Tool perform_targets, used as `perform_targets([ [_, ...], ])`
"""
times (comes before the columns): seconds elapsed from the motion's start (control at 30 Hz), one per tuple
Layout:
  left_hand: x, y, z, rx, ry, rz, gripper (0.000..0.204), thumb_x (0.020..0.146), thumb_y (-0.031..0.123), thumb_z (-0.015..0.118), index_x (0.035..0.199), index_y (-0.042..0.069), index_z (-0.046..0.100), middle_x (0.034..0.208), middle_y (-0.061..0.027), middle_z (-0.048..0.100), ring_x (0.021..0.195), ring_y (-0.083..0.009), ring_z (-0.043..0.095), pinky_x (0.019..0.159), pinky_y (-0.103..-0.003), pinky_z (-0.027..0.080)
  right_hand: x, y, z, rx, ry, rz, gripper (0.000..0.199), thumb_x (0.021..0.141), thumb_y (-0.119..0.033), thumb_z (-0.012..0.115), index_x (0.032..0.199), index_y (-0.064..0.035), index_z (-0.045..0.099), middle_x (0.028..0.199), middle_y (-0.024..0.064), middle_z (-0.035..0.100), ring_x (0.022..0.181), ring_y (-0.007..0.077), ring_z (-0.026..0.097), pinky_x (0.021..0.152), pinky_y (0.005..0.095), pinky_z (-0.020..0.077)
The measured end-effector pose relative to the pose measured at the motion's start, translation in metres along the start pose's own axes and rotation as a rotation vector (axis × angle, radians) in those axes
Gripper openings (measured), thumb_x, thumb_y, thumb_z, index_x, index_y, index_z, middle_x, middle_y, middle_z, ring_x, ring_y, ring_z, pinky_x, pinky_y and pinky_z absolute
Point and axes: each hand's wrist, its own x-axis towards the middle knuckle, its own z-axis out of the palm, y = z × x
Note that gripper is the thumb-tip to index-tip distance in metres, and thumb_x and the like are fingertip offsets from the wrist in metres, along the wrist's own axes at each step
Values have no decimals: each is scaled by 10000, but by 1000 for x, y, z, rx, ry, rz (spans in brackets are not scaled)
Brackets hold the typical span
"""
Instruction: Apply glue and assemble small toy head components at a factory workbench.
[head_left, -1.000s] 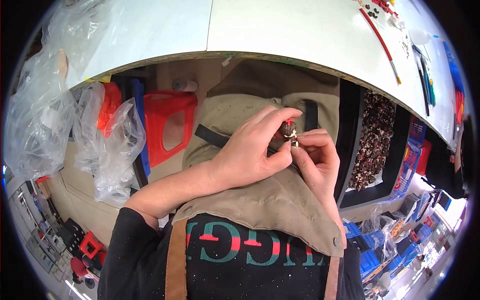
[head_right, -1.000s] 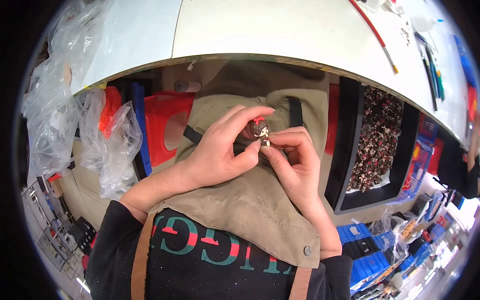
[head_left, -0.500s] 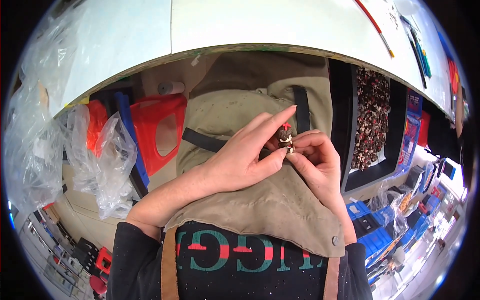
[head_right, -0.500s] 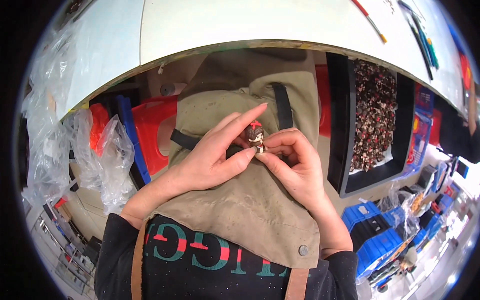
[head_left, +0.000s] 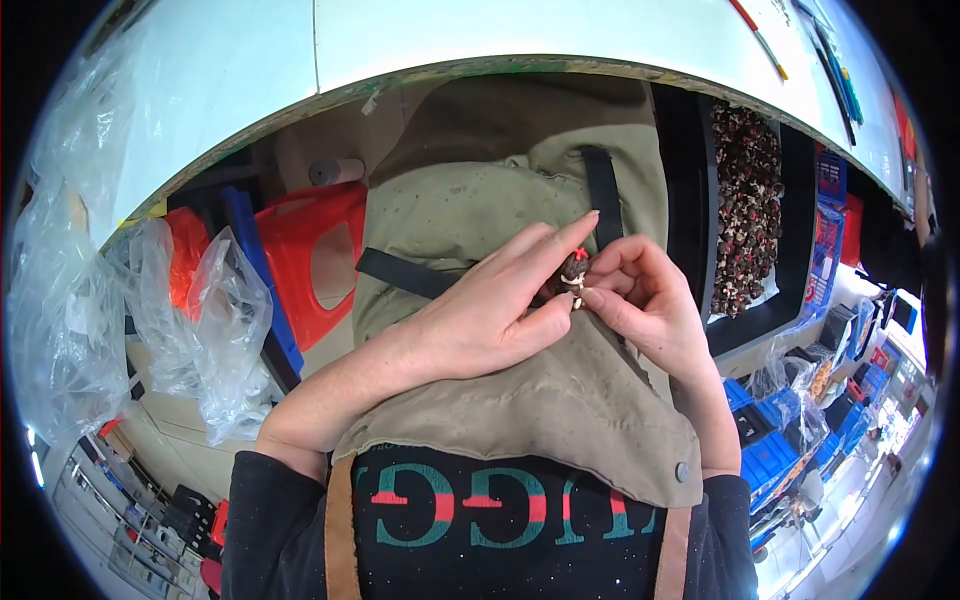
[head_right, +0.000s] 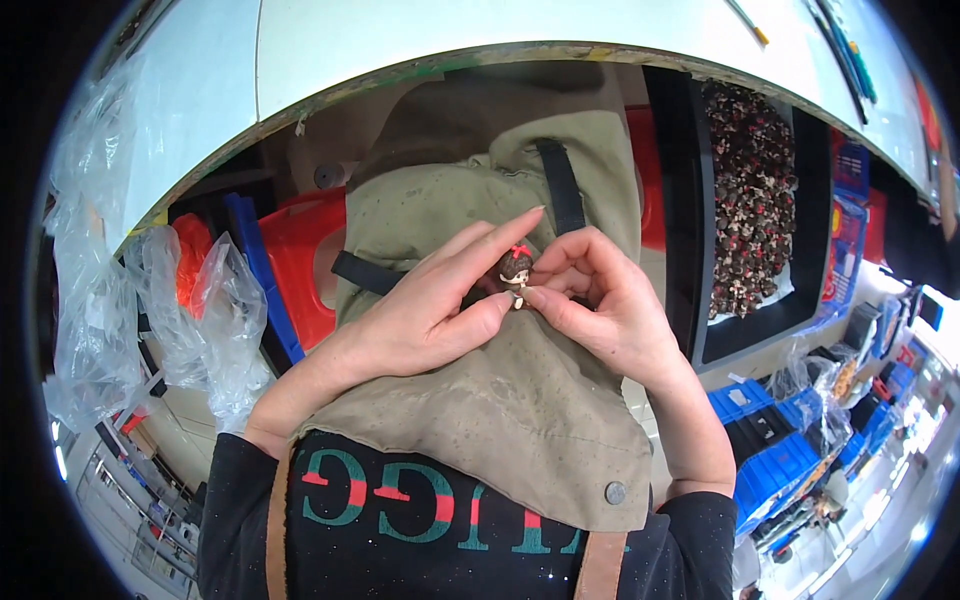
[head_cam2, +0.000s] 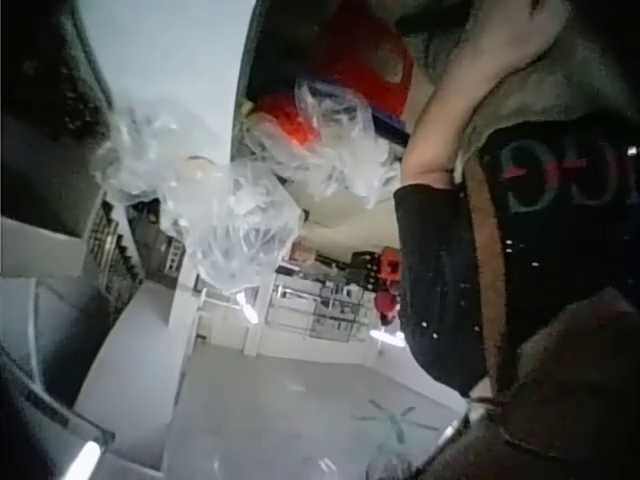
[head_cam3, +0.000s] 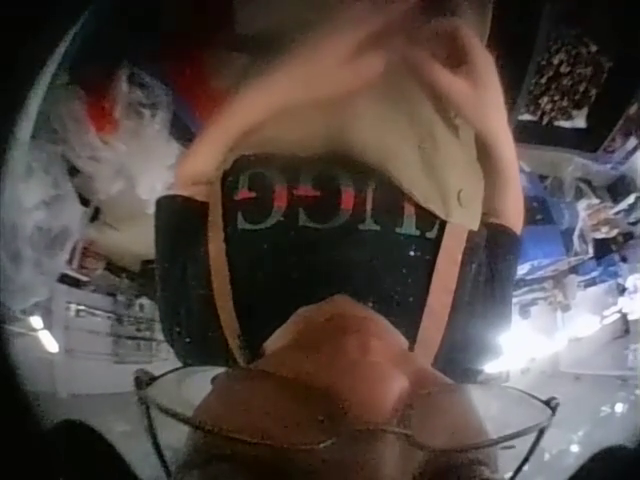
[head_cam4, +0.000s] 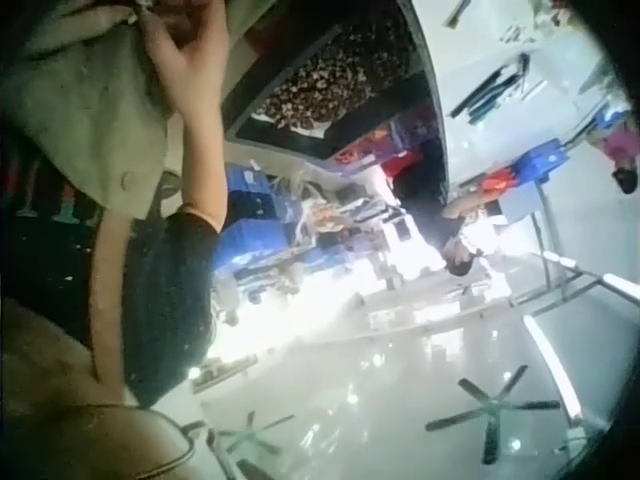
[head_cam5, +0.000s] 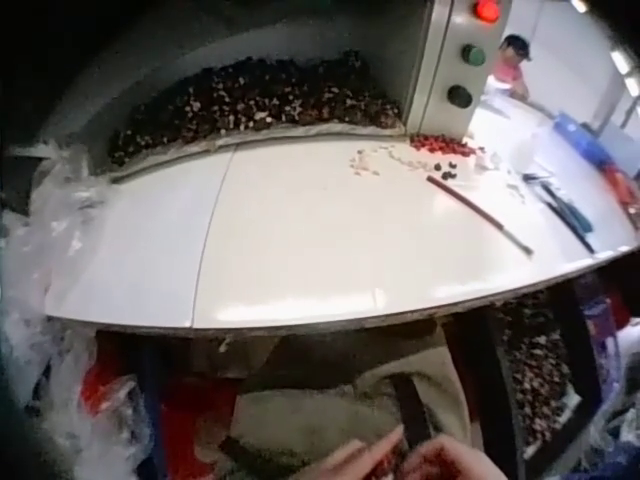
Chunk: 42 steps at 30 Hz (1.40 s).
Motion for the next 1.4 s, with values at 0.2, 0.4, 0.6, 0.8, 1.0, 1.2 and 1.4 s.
perform_targets([
  [0.2, -3, 0, 3, -13, -21, -43, 639, 823, 45, 497, 1420, 29, 270, 1037, -137, 467, 924, -228, 505, 822, -312, 422, 1, -5, -1, -128, -29, -14, 310, 798, -5, 662, 1047, 6, 478, 928, 40, 564, 816, 75, 569, 755, 212, 462],
  [0.4, -5, -2, 6, -24, -15, -55, 641, 826, 48, 496, 1423, 29, 262, 1054, -139, 464, 929, -224, 510, 812, -307, 432, 4, -14, -2, -445, -78, -111, 396, 742, 13, 661, 1099, 23, 489, 954, 46, 550, 830, 86, 572, 785, 232, 461],
  [0.6, -1, -3, 4, -11, -9, -59, 647, 829, 51, 496, 1427, 32, 249, 1076, -142, 463, 941, -227, 515, 814, -310, 437, 12, -16, -9, -477, -126, -136, 412, 733, 11, 662, 1109, 24, 493, 987, 54, 539, 846, 104, 570, 807, 260, 467],
  [0.8, -3, -3, 6, -31, 38, 20, 621, 836, 79, 510, 1406, 10, 274, 1044, -152, 459, 889, -228, 517, 781, -313, 439, 9, -18, -6, -441, -111, -177, 397, 733, 18, 663, 1096, 13, 501, 997, 55, 545, 843, 113, 570, 786, 260, 472],
  [1.0, 10, 8, 0, -393, 69, -36, 570, 876, 62, 485, 1415, 53, 299, 1086, -88, 480, 830, -118, 499, 762, -258, 440, 10, -53, -34, -394, 6, -377, 338, 759, 65, 650, 1065, -5, 522, 1116, 93, 509, 899, 136, 587, 796, 267, 473],
  [1.2, 20, 44, -28, -738, -41, -105, 567, 912, 86, 424, 1443, 56, 228, 1115, -118, 519, 974, -154, 549, 874, -279, 442, 5, -152, -88, -388, 695, -802, 195, 885, -37, 523, 1079, -14, 513, 1066, 75, 551, 906, 127, 567, 797, 249, 443],
  [1.4, 18, 51, -32, -762, -84, -107, 562, 927, 112, 417, 1445, 54, 207, 1145, -146, 522, 1048, -205, 569, 925, -311, 448, 55, -213, -157, -504, 914, -904, 405, 882, -171, 614, 1210, 5, 455, 1177, 106, 522, 1103, 175, 502, 910, 284, 409],
])
